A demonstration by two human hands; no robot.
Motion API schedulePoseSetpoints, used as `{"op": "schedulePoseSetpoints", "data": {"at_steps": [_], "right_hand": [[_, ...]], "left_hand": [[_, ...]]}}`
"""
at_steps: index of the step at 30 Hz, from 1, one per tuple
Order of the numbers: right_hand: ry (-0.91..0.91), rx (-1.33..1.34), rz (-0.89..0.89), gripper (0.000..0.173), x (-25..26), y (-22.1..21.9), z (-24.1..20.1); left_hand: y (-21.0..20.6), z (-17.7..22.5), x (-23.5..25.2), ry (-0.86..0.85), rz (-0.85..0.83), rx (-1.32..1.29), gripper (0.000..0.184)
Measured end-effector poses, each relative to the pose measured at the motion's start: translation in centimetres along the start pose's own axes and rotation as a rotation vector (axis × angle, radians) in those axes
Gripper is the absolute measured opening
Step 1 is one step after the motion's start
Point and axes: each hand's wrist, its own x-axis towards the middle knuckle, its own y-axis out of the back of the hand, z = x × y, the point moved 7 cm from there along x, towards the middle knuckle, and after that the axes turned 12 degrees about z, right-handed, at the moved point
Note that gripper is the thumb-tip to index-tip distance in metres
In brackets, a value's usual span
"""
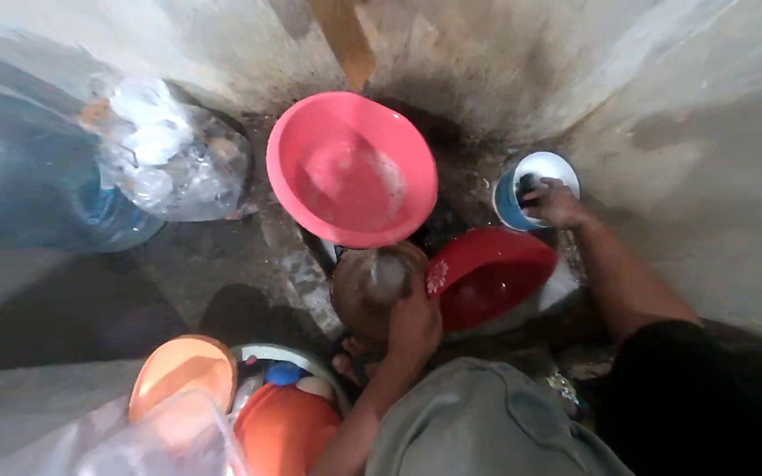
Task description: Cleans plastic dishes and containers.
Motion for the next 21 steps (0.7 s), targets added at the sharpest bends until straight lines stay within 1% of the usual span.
{"op": "schedulePoseSetpoints", "data": {"at_steps": [1,3,5,6,7,9,10,12,13,14,15,16,17,18,20,21], "right_hand": [[-0.057,-0.028,-0.004,0.039,0.7,-0.7,0.0],[-0.138,-0.017,0.018,0.038,1.6,-1.9,-0.1],[-0.097,0.100,-0.012,0.033,2.5,-3.9,0.5],[-0.102,0.143,-0.024,0.037,2.4,-4.4,0.7],[-0.131,0.117,-0.010,0.044,2.4,-4.3,0.9],[-0.245,-0.063,0.022,0.061,1.7,-3.5,-0.2],[-0.267,-0.117,0.026,0.067,1.8,-3.3,-1.0],[-0.202,-0.078,-0.002,0.063,2.3,-4.1,-1.4],[-0.147,-0.075,-0.023,0.057,2.9,-4.7,-0.7],[-0.113,-0.086,-0.041,0.052,3.4,-5.4,0.3],[-0.132,-0.075,-0.068,0.050,3.6,-5.6,1.2],[-0.185,-0.004,-0.069,0.045,3.5,-5.4,1.4],[-0.262,0.128,-0.031,0.037,2.8,-4.6,1.3],[-0.373,0.321,0.042,0.032,1.7,-3.5,0.9],[-0.610,0.854,0.238,0.034,-0.8,-0.9,0.8],[-0.654,1.119,0.322,0.031,-1.9,0.4,0.5]], "left_hand": [[0.1,-0.2,-0.3,0.005,-0.019,-0.007,0.059],[0.4,-0.5,-0.5,-0.008,-0.016,-0.037,0.063],[0.6,-0.9,-0.8,-0.051,0.017,-0.061,0.064],[0.5,-1.3,-0.8,-0.097,0.084,-0.071,0.064],[0.3,-1.8,-0.7,-0.131,0.149,-0.068,0.063],[0.9,-1.8,-1.1,-0.081,0.090,-0.073,0.064],[1.0,-1.8,-1.0,-0.091,0.101,-0.067,0.066],[1.1,-1.8,-0.6,-0.154,0.170,-0.061,0.069],[1.6,-1.3,-0.7,-0.170,0.176,-0.067,0.068],[2.2,-0.7,-1.0,-0.160,0.147,-0.071,0.067],[3.0,0.0,-1.2,-0.149,0.121,-0.059,0.067],[3.5,0.6,-1.3,-0.147,0.112,-0.038,0.066],[3.9,1.1,-1.5,-0.147,0.112,-0.013,0.065],[4.3,1.7,-1.6,-0.156,0.129,0.019,0.064],[5.0,3.2,-2.0,-0.207,0.187,0.077,0.060],[5.5,3.9,-2.2,-0.233,0.222,0.102,0.059]]}}
